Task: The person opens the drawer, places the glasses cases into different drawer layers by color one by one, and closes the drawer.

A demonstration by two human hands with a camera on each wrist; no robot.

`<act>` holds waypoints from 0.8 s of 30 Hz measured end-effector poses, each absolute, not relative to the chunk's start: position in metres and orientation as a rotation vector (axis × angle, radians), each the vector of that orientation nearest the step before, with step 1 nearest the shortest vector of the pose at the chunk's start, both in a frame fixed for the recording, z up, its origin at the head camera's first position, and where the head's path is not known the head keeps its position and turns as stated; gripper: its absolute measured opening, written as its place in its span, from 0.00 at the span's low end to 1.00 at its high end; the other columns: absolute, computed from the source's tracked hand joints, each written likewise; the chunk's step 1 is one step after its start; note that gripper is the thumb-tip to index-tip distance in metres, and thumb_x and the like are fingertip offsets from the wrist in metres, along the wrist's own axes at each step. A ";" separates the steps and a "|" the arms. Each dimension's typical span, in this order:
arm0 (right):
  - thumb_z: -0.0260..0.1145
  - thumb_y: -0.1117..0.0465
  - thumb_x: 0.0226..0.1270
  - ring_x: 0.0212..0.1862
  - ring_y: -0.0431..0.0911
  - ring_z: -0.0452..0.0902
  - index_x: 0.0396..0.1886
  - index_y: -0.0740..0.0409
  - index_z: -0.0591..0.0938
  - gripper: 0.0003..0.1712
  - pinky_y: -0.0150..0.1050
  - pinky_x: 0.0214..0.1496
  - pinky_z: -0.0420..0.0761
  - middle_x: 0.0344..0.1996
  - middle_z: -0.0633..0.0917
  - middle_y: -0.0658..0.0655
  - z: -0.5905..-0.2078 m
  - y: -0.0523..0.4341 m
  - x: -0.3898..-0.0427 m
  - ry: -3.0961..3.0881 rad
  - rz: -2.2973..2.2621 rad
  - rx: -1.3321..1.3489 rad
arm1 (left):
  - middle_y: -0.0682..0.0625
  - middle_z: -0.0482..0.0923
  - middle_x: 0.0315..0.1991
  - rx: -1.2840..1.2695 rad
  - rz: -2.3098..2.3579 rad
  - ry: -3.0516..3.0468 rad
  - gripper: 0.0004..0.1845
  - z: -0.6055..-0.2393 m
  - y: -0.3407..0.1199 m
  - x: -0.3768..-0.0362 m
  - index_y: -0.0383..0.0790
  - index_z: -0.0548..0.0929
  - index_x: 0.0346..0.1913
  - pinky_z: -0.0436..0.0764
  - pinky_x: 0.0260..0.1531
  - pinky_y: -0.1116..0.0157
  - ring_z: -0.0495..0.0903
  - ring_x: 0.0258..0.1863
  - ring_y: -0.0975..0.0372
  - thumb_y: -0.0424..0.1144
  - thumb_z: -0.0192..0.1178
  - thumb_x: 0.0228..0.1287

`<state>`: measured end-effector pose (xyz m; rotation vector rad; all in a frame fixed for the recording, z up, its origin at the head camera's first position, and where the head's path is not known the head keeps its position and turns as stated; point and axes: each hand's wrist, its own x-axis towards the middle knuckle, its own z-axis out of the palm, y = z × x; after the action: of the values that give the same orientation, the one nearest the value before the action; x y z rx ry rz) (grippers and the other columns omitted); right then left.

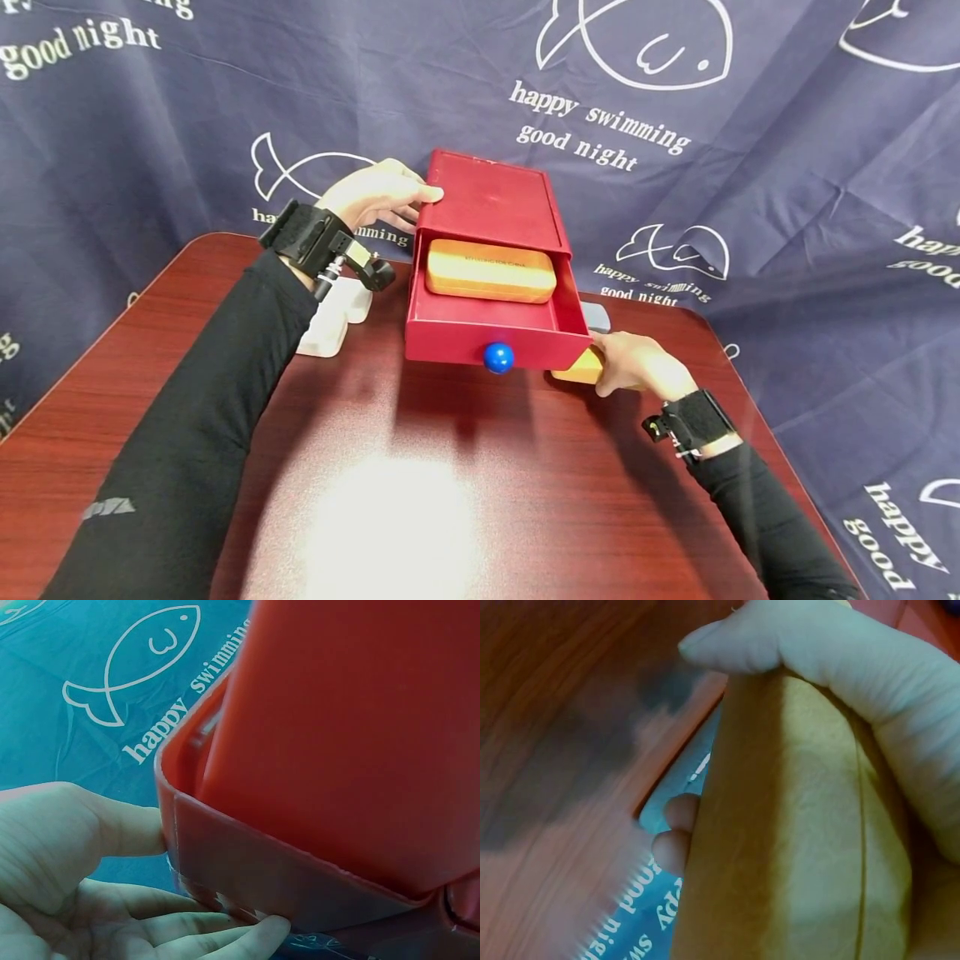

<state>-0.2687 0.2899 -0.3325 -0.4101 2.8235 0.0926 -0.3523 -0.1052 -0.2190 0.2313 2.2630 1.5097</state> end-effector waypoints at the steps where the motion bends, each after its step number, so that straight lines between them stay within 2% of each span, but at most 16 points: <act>1: 0.77 0.60 0.35 0.37 0.49 0.77 0.60 0.47 0.77 0.43 0.44 0.35 0.78 0.34 0.83 0.54 -0.331 0.290 -0.268 2.832 0.089 -0.409 | 0.54 0.84 0.45 0.239 1.516 2.260 0.27 -0.219 -0.106 -0.352 0.33 0.72 0.68 0.79 0.66 0.57 0.80 0.60 0.54 0.46 0.56 0.74; 4: 0.77 0.60 0.35 0.37 0.49 0.77 0.57 0.48 0.77 0.40 0.45 0.35 0.78 0.34 0.83 0.55 -0.325 0.290 -0.267 2.864 0.083 -0.424 | 0.55 0.84 0.43 0.246 1.524 2.258 0.27 -0.219 -0.107 -0.352 0.33 0.72 0.68 0.80 0.65 0.57 0.81 0.58 0.55 0.46 0.56 0.74; 7: 0.76 0.59 0.36 0.36 0.50 0.76 0.55 0.49 0.77 0.38 0.46 0.35 0.78 0.33 0.82 0.56 -0.320 0.290 -0.266 2.917 0.080 -0.444 | 0.54 0.84 0.45 0.244 1.513 2.261 0.28 -0.219 -0.107 -0.351 0.33 0.72 0.69 0.79 0.66 0.57 0.80 0.59 0.55 0.47 0.56 0.74; 12: 0.77 0.56 0.39 0.39 0.53 0.79 0.65 0.51 0.74 0.46 0.51 0.36 0.81 0.39 0.83 0.59 -0.312 0.292 -0.264 3.037 0.067 -0.489 | 0.52 0.84 0.48 0.249 1.505 2.279 0.28 -0.220 -0.107 -0.351 0.33 0.72 0.69 0.79 0.66 0.57 0.80 0.59 0.54 0.47 0.55 0.74; 15: 0.77 0.54 0.39 0.41 0.55 0.80 0.67 0.51 0.73 0.48 0.54 0.37 0.82 0.41 0.84 0.61 -0.308 0.294 -0.264 3.098 0.038 -0.502 | 0.52 0.84 0.48 0.259 1.509 2.289 0.27 -0.221 -0.107 -0.350 0.32 0.73 0.68 0.80 0.64 0.58 0.81 0.56 0.55 0.47 0.56 0.74; 21: 0.77 0.55 0.39 0.41 0.59 0.81 0.69 0.52 0.70 0.51 0.58 0.39 0.82 0.42 0.83 0.65 -0.301 0.296 -0.263 3.219 -0.025 -0.433 | 0.44 0.79 0.60 0.236 1.496 2.275 0.28 -0.221 -0.106 -0.351 0.33 0.71 0.70 0.78 0.67 0.57 0.78 0.63 0.53 0.47 0.54 0.75; 24: 0.76 0.55 0.41 0.42 0.62 0.81 0.70 0.51 0.70 0.51 0.60 0.40 0.82 0.42 0.82 0.67 -0.298 0.295 -0.262 3.279 -0.075 -0.388 | 0.44 0.78 0.63 0.224 1.486 2.272 0.29 -0.220 -0.106 -0.352 0.34 0.70 0.71 0.77 0.68 0.57 0.76 0.66 0.52 0.47 0.54 0.75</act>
<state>-0.2620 0.2955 -0.2984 -0.3880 3.2791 -0.0755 -0.3516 -0.1056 -0.2198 0.2240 2.2718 1.4863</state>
